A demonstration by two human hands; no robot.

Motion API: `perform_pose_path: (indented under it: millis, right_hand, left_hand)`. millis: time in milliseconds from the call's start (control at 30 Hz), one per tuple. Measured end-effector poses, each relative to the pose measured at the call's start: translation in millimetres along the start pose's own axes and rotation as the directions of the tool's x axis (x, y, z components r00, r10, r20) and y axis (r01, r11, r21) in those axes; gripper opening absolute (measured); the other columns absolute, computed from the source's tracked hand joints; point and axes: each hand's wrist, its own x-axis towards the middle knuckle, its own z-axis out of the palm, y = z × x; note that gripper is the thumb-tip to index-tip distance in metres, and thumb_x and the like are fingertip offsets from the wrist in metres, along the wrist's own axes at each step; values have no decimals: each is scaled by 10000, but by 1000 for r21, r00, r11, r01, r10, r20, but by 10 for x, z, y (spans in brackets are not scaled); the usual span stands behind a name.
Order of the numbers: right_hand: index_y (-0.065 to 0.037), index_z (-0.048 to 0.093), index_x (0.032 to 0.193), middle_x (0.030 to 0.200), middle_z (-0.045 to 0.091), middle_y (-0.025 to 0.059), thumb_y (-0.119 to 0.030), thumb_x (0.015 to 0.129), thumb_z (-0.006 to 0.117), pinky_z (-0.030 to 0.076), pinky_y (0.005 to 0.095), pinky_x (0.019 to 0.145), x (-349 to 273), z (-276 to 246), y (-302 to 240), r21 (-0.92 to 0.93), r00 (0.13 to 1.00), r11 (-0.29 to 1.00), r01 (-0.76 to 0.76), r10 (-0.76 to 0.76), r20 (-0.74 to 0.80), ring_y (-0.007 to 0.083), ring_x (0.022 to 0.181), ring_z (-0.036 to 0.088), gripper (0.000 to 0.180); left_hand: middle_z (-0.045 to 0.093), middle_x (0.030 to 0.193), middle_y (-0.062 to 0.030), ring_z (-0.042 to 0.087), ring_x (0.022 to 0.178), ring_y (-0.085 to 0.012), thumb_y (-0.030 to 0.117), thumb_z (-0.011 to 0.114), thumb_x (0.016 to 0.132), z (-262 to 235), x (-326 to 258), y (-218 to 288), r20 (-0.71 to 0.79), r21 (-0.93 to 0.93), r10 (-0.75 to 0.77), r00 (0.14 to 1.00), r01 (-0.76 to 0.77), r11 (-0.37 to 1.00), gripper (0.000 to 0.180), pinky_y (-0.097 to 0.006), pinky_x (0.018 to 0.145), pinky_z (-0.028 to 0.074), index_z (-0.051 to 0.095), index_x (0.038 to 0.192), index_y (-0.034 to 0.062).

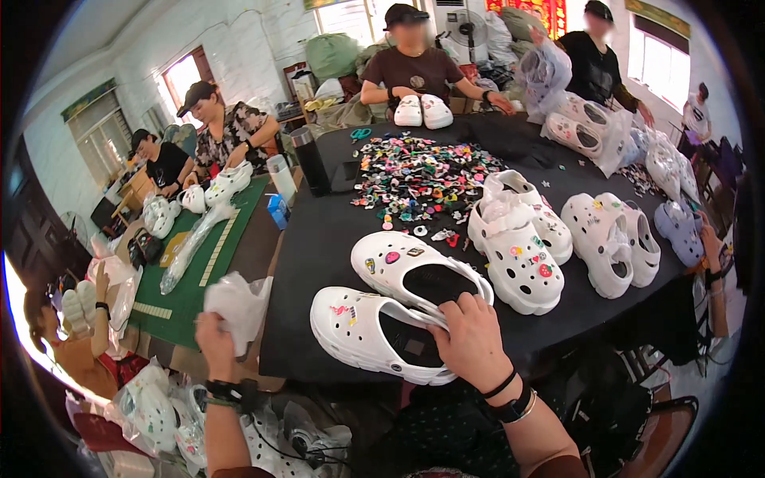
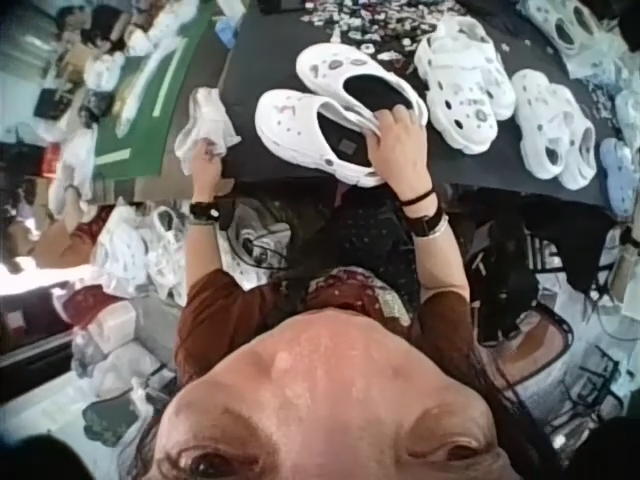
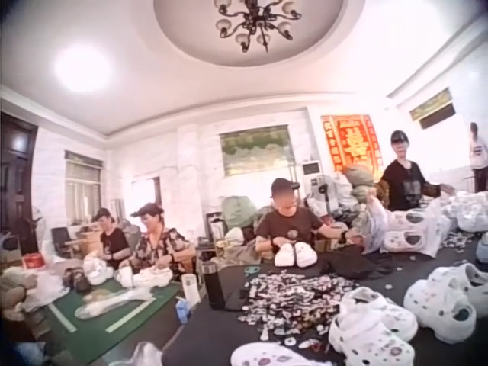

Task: Attaching decorative charms to white clog-style shoes at a large assembly table.

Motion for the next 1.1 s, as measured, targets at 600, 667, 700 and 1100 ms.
perform_pose_path:
  millis: [600, 667, 700, 1100]
  right_hand:
    - [-54, 617, 890, 911, 553, 114, -205, 776, 722, 457, 409, 756, -36, 142, -14, -17, 1000, 1000, -11, 11, 21, 290, 903, 567, 217]
    - [-52, 613, 882, 911, 552, 122, -200, 771, 722, 460, 421, 755, -82, 29, 71, -19, 1000, 999, -29, 29, 2, 302, 901, 569, 214]
    - [-48, 609, 877, 902, 549, 125, -195, 771, 720, 459, 431, 753, -77, 33, 70, 4, 1000, 1000, -11, 11, -5, 310, 898, 564, 213]
    - [-7, 626, 1073, 921, 529, 133, -169, 789, 721, 452, 423, 758, -181, -63, -179, -10, 1000, 1000, 13, -13, -8, 319, 884, 537, 341]
  left_hand:
    - [419, 1467, -177, 412, 1331, -281, 223, 600, 951, 1047, 278, -1779, 304, -418, -446, 842, 539, 732, 566, -420, 1074, 338, 403, 1440, 15]
    - [414, 1464, -171, 391, 1353, -288, 183, 598, 944, 718, 188, -196, 313, -373, -201, 928, 315, 873, 576, -377, 1087, 339, 382, 1430, -37]
    - [335, 1512, -198, 307, 1419, -307, 202, 640, 935, 463, 94, 373, 319, -431, -166, 933, 299, 851, 583, -387, 1119, 297, 399, 1438, 32]
    - [-4, 1571, -288, 135, 1457, -351, 215, 750, 848, 163, -757, 1880, 479, -720, -26, 878, 409, 561, 1027, -446, 1167, 203, 17, 1537, 11]
